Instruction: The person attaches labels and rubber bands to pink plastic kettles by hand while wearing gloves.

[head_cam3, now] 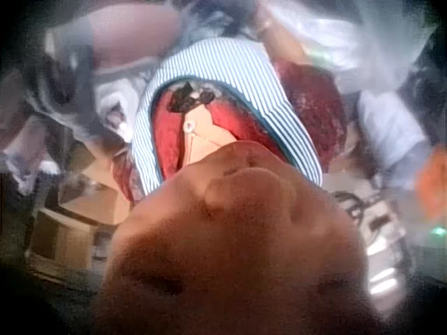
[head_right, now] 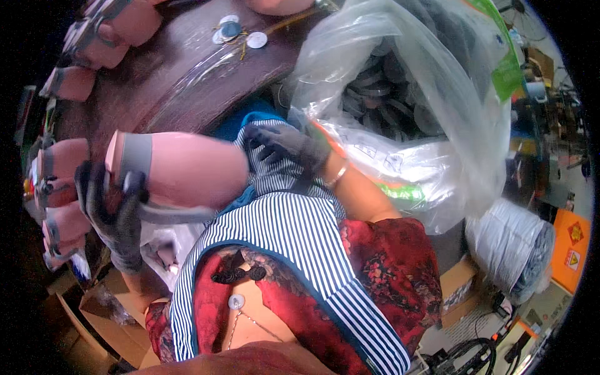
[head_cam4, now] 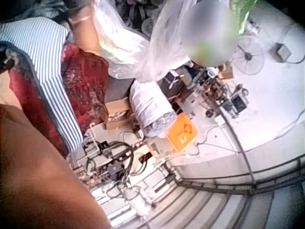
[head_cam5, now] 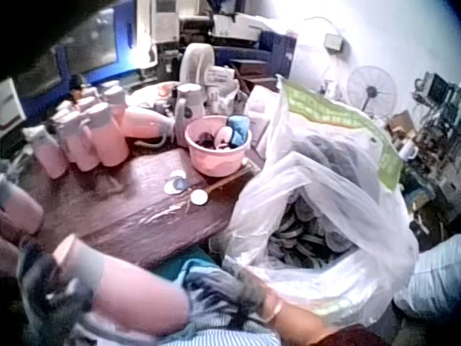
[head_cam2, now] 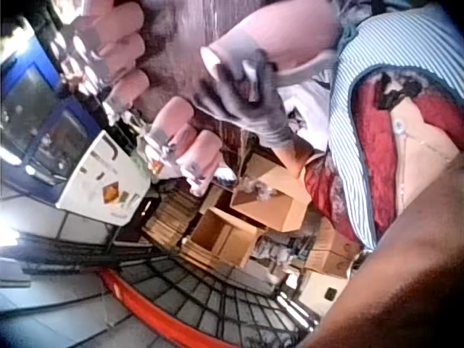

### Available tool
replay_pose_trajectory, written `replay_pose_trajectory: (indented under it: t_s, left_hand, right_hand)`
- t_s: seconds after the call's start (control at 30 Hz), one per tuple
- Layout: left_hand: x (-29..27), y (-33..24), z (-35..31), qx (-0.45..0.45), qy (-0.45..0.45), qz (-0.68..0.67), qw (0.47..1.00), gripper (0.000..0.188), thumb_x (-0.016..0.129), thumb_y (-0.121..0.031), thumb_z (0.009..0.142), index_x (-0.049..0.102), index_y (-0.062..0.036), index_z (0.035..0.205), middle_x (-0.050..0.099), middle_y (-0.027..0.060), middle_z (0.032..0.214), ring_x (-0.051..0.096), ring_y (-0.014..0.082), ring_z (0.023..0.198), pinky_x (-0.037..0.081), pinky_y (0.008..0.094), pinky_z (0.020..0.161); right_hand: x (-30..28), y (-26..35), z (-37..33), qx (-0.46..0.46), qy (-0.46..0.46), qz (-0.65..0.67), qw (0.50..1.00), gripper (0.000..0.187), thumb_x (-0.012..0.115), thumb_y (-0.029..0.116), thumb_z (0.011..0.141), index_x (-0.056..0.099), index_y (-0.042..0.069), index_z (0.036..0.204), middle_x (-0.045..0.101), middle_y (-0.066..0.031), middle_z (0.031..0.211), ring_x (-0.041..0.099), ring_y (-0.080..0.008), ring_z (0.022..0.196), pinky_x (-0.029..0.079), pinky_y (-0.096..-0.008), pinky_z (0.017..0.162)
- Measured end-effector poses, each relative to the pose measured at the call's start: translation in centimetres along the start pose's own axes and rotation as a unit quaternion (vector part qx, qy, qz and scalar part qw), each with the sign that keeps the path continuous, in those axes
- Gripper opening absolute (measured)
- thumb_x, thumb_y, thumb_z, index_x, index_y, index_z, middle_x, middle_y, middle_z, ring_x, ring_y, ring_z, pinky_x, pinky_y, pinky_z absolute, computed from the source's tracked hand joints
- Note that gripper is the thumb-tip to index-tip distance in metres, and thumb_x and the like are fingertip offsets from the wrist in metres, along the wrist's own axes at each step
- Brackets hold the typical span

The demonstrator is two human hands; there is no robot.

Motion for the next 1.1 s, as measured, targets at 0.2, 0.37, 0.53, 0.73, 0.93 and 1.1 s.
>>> replay_pose_trajectory:
  t_s: [0.2,0.37,0.53,0.73,0.93,1.1]
  left_hand:
    - [10.6,-0.2,-1.9,-0.244,-0.046,-0.511,0.823,0.028,0.065,0.0,0.09,0.068,-0.0141,0.114,0.032,0.0165,0.156,0.037,0.0346,0.142,0.046,0.0376,0.108]
    - [12.3,-0.3,-1.6,-0.234,-0.081,-0.421,0.873,0.031,0.06,0.002,0.091,0.063,-0.0125,0.118,0.035,0.0189,0.152,0.039,0.0336,0.141,0.04,0.0414,0.112]
    - [12.0,0.7,-2.1,-0.253,-0.109,-0.261,0.925,0.027,0.064,-0.008,0.092,0.062,-0.0128,0.118,0.038,0.0188,0.148,0.038,0.0358,0.14,0.035,0.0462,0.114]
    - [14.9,-1.6,-2.5,-0.313,-0.067,-0.412,0.853,0.027,0.067,0.001,0.085,0.068,-0.0085,0.111,0.04,0.0187,0.15,0.041,0.0343,0.139,0.041,0.0425,0.11]
    - [15.5,-2.0,-2.9,-0.332,-0.117,-0.294,0.888,0.046,0.077,-0.009,0.083,0.061,-0.008,0.125,0.033,0.0194,0.152,0.043,0.0354,0.137,0.036,0.0442,0.112]
    - [15.4,-3.1,-6.1,-0.437,-0.128,-0.338,0.823,0.059,0.089,-0.024,0.072,0.054,-0.0044,0.115,0.053,0.0104,0.115,0.057,0.0228,0.102,0.05,0.0367,0.088]
  right_hand:
    - [-19.3,1.0,-4.5,-0.046,-0.372,-0.263,0.889,0.037,0.058,0.034,0.095,0.069,0.005,0.116,0.072,-0.0118,0.105,0.07,-0.0184,0.088,0.055,-0.0288,0.071]
    - [-29.5,-2.2,-3.7,0.117,-0.405,-0.607,0.674,0.053,0.06,0.051,0.087,0.068,0.008,0.116,0.066,-0.0235,0.118,0.059,-0.043,0.113,0.048,-0.0491,0.095]
    - [-19.4,7.6,-3.6,-0.02,-0.482,-0.704,0.521,0.034,0.057,0.041,0.094,0.071,0.014,0.108,0.071,-0.0158,0.1,0.069,-0.0329,0.09,0.054,-0.0442,0.078]
    - [-9.5,12.3,8.0,-0.333,-0.196,-0.645,0.659,0.043,0.072,0.016,0.083,0.066,0.011,0.125,0.064,-0.0127,0.127,0.057,-0.0326,0.119,0.045,-0.0419,0.102]
    - [-15.4,8.3,18.7,-0.339,-0.162,-0.749,0.546,0.04,0.066,0.029,0.088,0.063,0.021,0.127,0.062,-0.0047,0.131,0.059,-0.031,0.117,0.048,-0.0461,0.095]
    - [-9.3,9.8,14.2,-0.387,-0.136,-0.715,0.566,0.033,0.07,0.02,0.082,0.065,0.011,0.113,0.066,-0.0082,0.117,0.06,-0.0318,0.109,0.049,-0.046,0.09]
Point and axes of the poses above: each hand's wrist, its own z-axis towards the middle knuckle, its own x-axis out of the palm, y = z × x, the point moved 3 cm from there along z, towards the middle knuckle
